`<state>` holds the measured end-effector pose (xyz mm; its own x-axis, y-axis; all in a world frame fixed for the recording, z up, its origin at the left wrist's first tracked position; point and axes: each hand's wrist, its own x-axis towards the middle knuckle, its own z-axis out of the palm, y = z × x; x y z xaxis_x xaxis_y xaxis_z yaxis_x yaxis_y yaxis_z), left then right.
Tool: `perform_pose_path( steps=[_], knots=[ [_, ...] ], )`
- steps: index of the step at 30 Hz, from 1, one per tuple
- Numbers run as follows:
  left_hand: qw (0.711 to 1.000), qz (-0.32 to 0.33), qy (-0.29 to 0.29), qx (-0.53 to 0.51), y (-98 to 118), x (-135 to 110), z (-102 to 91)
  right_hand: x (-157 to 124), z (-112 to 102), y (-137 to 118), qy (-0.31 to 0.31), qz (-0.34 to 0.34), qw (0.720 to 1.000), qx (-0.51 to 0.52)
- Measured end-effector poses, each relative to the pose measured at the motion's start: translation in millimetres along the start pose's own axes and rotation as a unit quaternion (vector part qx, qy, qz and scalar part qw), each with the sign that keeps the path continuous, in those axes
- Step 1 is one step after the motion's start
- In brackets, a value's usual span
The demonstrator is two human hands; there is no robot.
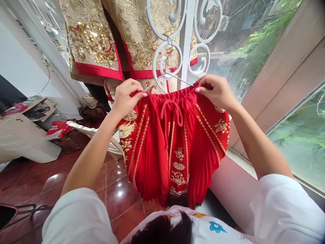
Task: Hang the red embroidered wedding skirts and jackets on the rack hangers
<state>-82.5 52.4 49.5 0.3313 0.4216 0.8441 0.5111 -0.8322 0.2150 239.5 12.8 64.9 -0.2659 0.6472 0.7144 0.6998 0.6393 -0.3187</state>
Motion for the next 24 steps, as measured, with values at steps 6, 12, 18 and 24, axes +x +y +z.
perform_pose_path(
  steps=[6, 12, 18, 24],
  knots=[
    [0.998, 0.005, -0.025, -0.053, -5, 7, 6.5, 2, 1, 5, -0.051, -0.003, 0.999, 0.0],
    [0.998, 0.033, -0.044, 0.015, 9, -8, 5.3, -17, 17, 0, -0.027, -0.08, 0.987, -0.14],
    [0.995, -0.101, 0.015, 0.003, -3, -28, -8.1, -26, 2, 6, 0.097, -0.026, 0.988, -0.121],
    [0.977, -0.192, -0.091, -0.01, -30, -51, -29.4, -22, -10, 17, -0.043, 0.149, 0.987, -0.033]
  ],
)
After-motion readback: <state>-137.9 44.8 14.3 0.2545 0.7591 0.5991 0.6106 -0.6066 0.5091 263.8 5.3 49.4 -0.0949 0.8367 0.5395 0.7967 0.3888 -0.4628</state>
